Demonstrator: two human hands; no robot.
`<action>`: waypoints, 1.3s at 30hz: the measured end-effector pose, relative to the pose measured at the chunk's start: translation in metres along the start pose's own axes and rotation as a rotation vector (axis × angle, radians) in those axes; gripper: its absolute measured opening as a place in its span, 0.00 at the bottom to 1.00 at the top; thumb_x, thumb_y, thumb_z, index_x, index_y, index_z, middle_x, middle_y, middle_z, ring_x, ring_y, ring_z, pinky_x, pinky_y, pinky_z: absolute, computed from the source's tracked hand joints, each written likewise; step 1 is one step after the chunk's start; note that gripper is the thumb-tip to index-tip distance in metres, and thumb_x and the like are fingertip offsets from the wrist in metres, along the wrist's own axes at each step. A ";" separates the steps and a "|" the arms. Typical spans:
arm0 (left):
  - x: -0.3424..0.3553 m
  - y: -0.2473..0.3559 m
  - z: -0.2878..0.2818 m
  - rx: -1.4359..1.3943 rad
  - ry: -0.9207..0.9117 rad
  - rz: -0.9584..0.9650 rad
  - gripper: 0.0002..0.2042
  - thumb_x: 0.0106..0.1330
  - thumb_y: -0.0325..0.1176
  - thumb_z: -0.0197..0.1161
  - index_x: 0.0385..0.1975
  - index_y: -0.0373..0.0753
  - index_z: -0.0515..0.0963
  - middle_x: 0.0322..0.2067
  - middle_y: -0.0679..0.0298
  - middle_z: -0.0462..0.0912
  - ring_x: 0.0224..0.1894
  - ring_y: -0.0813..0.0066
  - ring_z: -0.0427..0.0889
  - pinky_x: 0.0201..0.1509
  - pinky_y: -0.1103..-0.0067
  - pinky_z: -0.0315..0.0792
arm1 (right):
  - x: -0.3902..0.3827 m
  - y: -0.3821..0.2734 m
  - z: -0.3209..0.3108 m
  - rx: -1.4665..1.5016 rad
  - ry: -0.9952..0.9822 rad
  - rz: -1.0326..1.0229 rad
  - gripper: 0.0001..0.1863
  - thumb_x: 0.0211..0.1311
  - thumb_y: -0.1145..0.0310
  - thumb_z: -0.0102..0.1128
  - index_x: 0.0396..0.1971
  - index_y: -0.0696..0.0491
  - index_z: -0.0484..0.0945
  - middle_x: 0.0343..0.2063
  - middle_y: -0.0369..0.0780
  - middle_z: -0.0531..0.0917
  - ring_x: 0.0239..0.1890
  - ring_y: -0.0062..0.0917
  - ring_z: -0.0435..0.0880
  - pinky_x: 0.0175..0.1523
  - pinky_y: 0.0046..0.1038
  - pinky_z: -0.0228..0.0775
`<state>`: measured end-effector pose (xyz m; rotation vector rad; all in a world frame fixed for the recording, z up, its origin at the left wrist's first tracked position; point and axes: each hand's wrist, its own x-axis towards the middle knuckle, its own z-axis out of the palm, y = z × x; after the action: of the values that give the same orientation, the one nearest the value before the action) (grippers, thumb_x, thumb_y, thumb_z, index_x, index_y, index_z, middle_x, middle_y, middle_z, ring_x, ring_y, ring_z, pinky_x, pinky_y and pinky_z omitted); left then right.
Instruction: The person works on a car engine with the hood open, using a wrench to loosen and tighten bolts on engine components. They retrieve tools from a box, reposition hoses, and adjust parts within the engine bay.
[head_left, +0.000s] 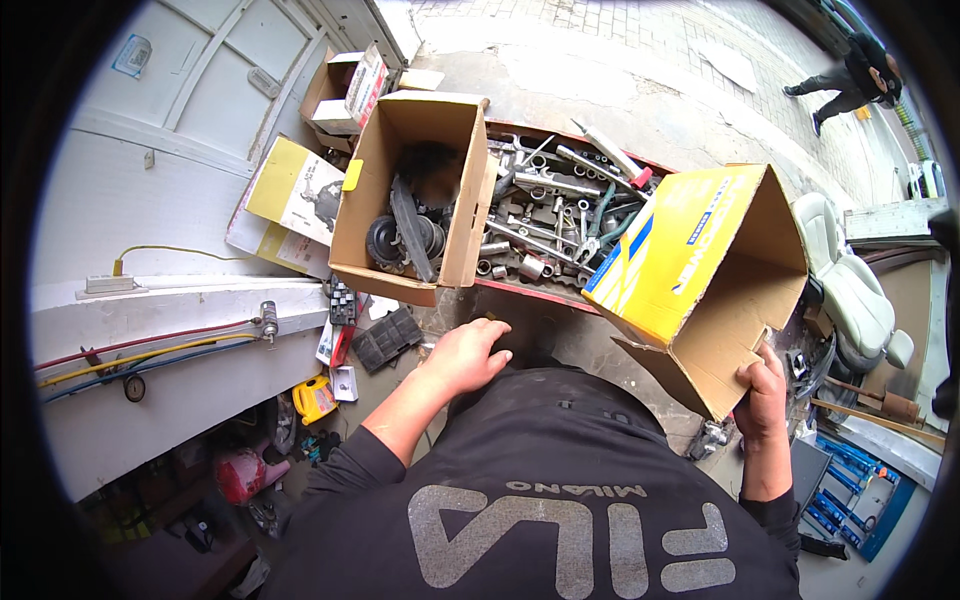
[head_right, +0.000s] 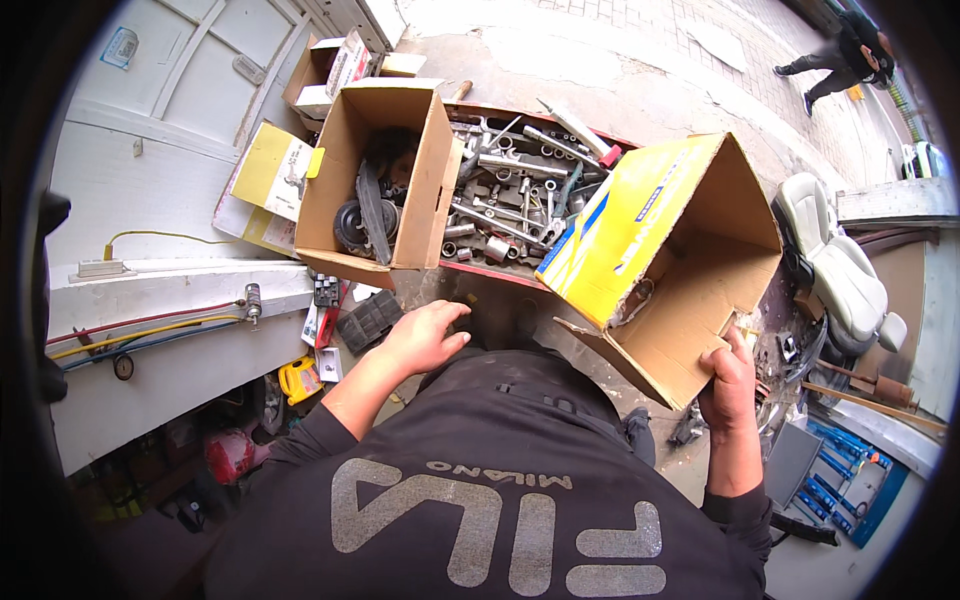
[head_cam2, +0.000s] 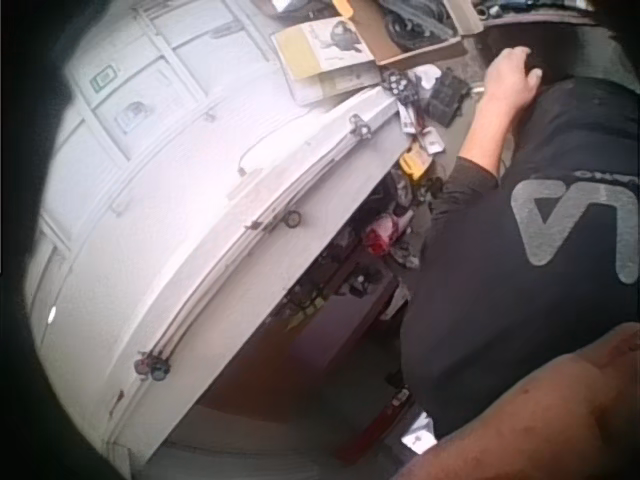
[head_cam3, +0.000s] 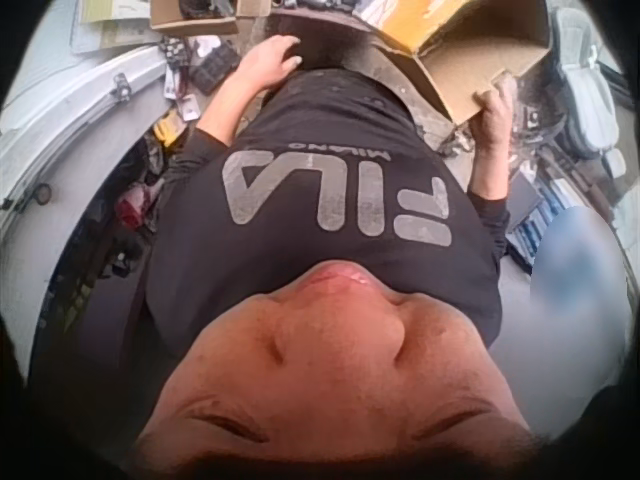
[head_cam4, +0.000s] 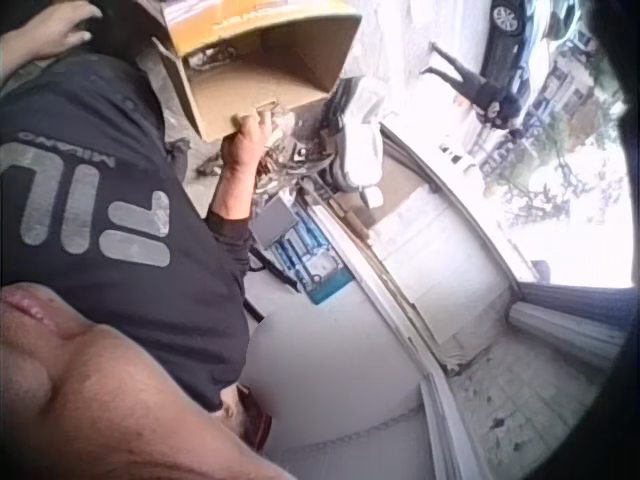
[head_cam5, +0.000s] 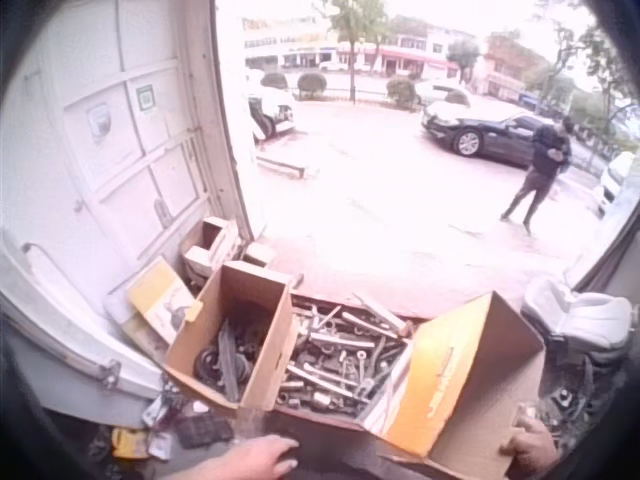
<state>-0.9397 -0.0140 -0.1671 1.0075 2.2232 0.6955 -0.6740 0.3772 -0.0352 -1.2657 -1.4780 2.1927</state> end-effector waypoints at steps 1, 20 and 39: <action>0.012 -0.001 0.004 0.007 -0.014 0.027 0.20 0.73 0.40 0.70 0.61 0.38 0.83 0.54 0.50 0.88 0.58 0.47 0.88 0.63 0.57 0.82 | -0.009 -0.003 -0.005 0.036 0.012 -0.026 0.35 0.57 0.80 0.50 0.69 0.63 0.75 0.58 0.46 0.85 0.58 0.36 0.86 0.69 0.35 0.77; 0.137 0.001 0.035 0.075 -0.054 -0.008 0.18 0.71 0.41 0.69 0.54 0.38 0.86 0.51 0.48 0.90 0.57 0.45 0.89 0.62 0.55 0.82 | -0.043 -0.012 -0.073 0.130 0.249 -0.116 0.38 0.59 0.77 0.50 0.74 0.69 0.69 0.65 0.52 0.83 0.66 0.42 0.84 0.77 0.39 0.73; 0.151 0.055 0.048 0.215 -0.243 -0.077 0.24 0.73 0.46 0.70 0.63 0.41 0.83 0.58 0.50 0.87 0.59 0.45 0.88 0.66 0.54 0.80 | -0.082 0.005 -0.112 0.101 0.301 -0.147 0.38 0.57 0.76 0.51 0.72 0.69 0.71 0.64 0.53 0.83 0.65 0.41 0.85 0.75 0.38 0.74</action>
<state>-0.9609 0.1475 -0.2086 1.0425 2.1399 0.2862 -0.5394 0.4003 -0.0103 -1.3372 -1.2821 1.8626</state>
